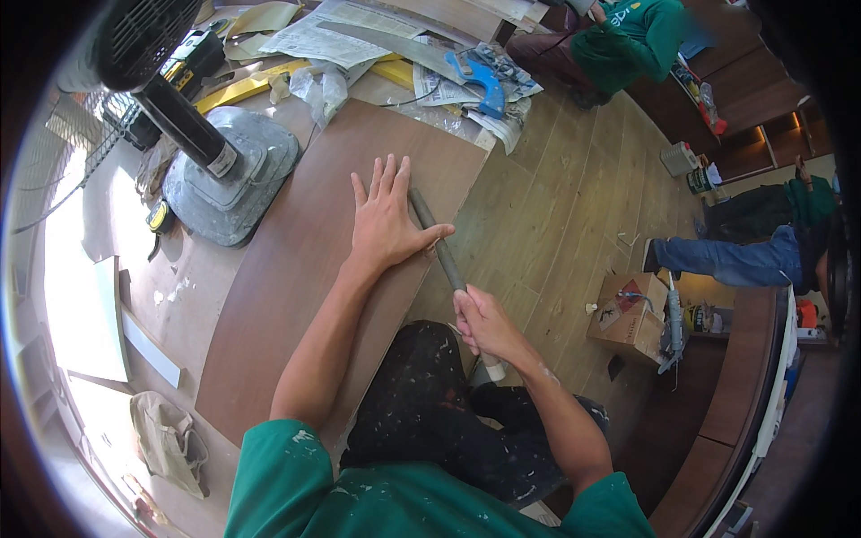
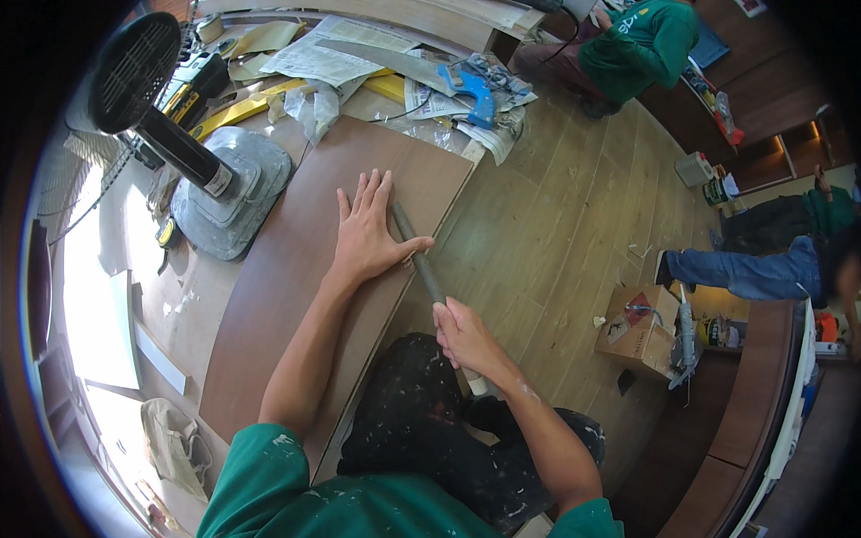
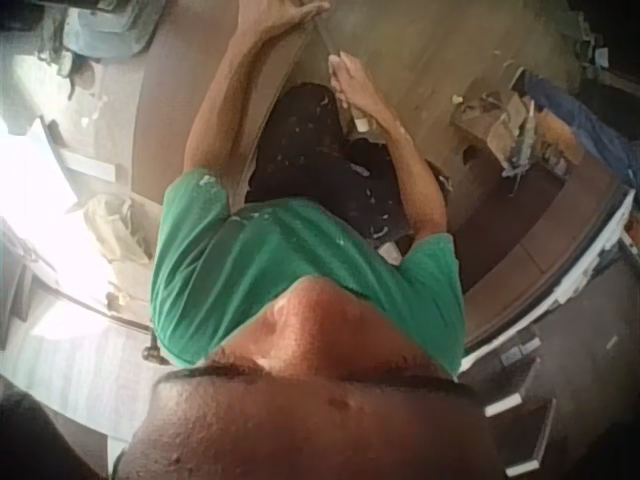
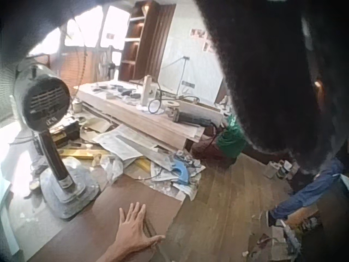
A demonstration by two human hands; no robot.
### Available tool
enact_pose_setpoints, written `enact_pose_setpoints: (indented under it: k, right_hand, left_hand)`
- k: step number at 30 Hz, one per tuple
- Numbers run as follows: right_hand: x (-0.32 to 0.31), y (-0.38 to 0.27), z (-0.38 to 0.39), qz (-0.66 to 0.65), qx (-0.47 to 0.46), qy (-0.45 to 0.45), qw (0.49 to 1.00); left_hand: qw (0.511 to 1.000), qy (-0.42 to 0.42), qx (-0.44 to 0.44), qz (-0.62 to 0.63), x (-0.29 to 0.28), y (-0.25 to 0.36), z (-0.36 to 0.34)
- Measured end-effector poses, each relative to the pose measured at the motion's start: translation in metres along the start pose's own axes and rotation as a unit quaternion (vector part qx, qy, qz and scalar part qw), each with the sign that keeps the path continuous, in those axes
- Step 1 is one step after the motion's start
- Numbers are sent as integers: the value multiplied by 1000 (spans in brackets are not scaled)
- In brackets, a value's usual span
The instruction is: The person uses a chisel to carve and shape the edge of a rectangular wooden board placed on a workbench. They repeatedly scrape along the edge to remove material and smooth the surface, occasionally adjusting the board's position.
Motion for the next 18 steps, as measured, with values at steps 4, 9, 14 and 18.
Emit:
enact_pose_setpoints:
  k: [4,9,14,18]
  right_hand:
    - [1,7,14,-16,36,-16,999]
    - [6,4,15,-6,43,7,999]
    - [16,-6,1,2,33,13,999]
    - [19,-15,-18,20,0,14,1000]
  left_hand:
    - [999,-37,10,-18,-2,2,2]
    - [999,-38,29,-15,5,-1,0]
    - [998,-17,47,41,9,-6,0]
    - [993,20,48,105,7,-23,-8]
Point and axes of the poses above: each hand's wrist, its own z-axis away from the middle knuckle, its own x-axis out of the palm, y = z × x, the point moved 6 cm from there along -z, towards the middle knuckle, and after that the axes turned 3 degrees about x, right-handed, at the moved point
